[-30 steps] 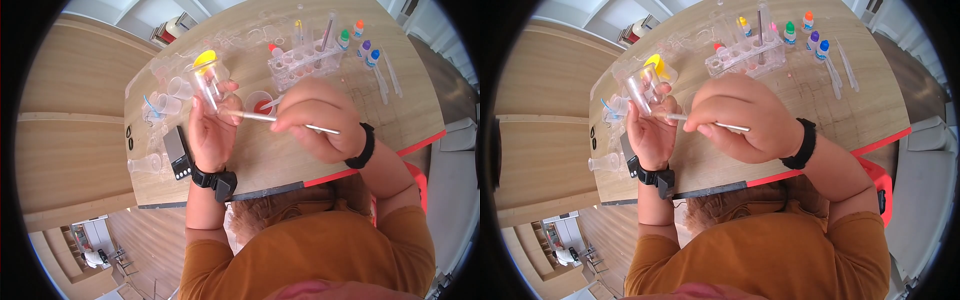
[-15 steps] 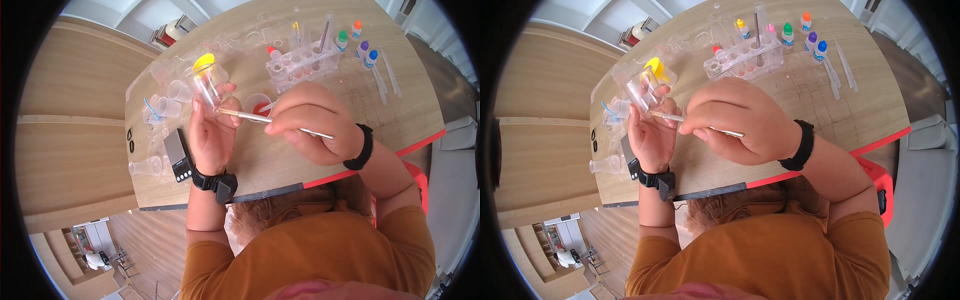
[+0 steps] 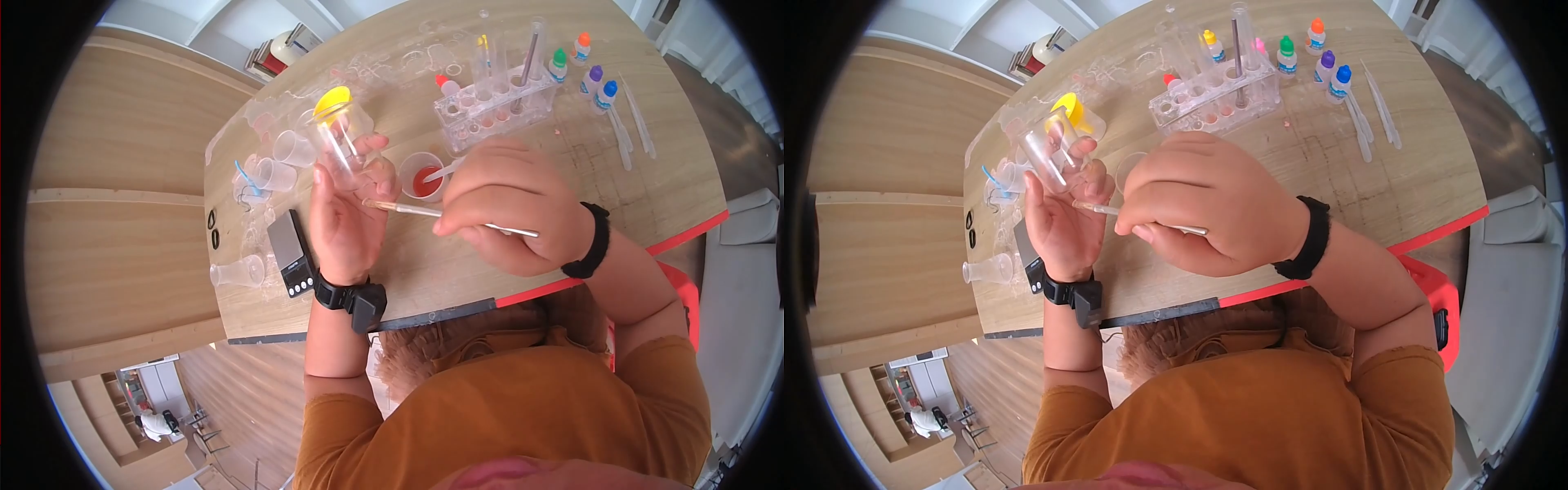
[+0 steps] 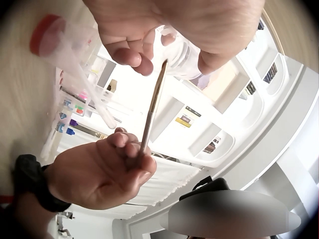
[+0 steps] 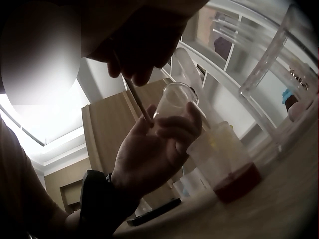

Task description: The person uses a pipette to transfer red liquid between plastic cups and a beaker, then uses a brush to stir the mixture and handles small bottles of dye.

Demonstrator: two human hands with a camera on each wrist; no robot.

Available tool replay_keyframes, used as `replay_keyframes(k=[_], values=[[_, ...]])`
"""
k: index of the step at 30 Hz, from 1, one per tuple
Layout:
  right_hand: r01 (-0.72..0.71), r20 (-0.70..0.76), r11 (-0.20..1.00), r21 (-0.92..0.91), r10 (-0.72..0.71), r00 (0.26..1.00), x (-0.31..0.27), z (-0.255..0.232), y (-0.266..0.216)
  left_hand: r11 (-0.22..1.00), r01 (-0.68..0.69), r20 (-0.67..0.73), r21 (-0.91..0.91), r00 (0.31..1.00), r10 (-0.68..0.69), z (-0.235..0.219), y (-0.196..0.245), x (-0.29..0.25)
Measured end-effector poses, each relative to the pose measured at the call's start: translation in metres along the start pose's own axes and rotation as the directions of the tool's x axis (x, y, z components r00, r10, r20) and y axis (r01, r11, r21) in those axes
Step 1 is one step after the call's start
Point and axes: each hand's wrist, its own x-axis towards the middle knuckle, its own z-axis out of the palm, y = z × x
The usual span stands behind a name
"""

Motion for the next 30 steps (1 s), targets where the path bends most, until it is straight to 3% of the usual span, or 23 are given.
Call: replay_keyframes(k=[3,5,9,13,15,18,21,24,27,30], values=[[-0.006,-0.077,1.0,0.005,0.006,0.997,0.002,-0.004,-0.002,0.993,0.002,0.003,-0.116,1.0,-0.001,-0.003,0.0,0.001],[-0.025,-0.145,1.0,-0.014,0.023,0.989,0.005,-0.004,0.0,0.989,0.042,0.131,-0.139,0.991,-0.024,-0.012,0.0,0.002],[-0.052,-0.255,0.997,-0.06,0.035,0.966,0.007,-0.003,0.002,0.976,0.083,0.183,-0.203,0.982,-0.046,-0.014,-0.003,0.002],[-0.035,-0.228,0.999,0.0,0.034,0.973,0.006,-0.002,0.001,0.981,0.07,0.13,-0.181,0.99,-0.046,-0.01,-0.001,0.001],[-0.006,-0.098,0.998,-0.066,0.0,0.995,0.003,-0.005,-0.001,0.985,0.063,0.076,-0.158,0.996,-0.051,-0.008,0.0,0.0],[-0.012,-0.176,0.994,-0.105,-0.007,0.984,0.002,0.002,0.001,0.98,0.08,0.038,-0.181,0.997,-0.074,-0.009,0.0,0.0],[-0.07,-0.255,0.995,-0.077,0.048,0.966,0.006,-0.001,0.002,0.985,0.064,0.12,-0.162,0.992,-0.045,-0.014,-0.003,0.002],[-0.078,-0.23,0.996,-0.038,0.067,0.971,0.004,-0.002,0.003,0.978,0.076,0.168,-0.194,0.985,-0.043,-0.014,-0.002,0.002],[-0.019,-0.126,0.994,-0.104,0.006,0.992,0.002,-0.001,0.0,0.98,0.105,0.08,-0.171,0.993,-0.092,-0.009,0.002,0.0],[-0.026,-0.187,0.988,-0.151,-0.002,0.982,0.004,0.004,0.001,0.983,0.099,0.018,-0.153,0.995,-0.097,-0.005,0.001,-0.001]])
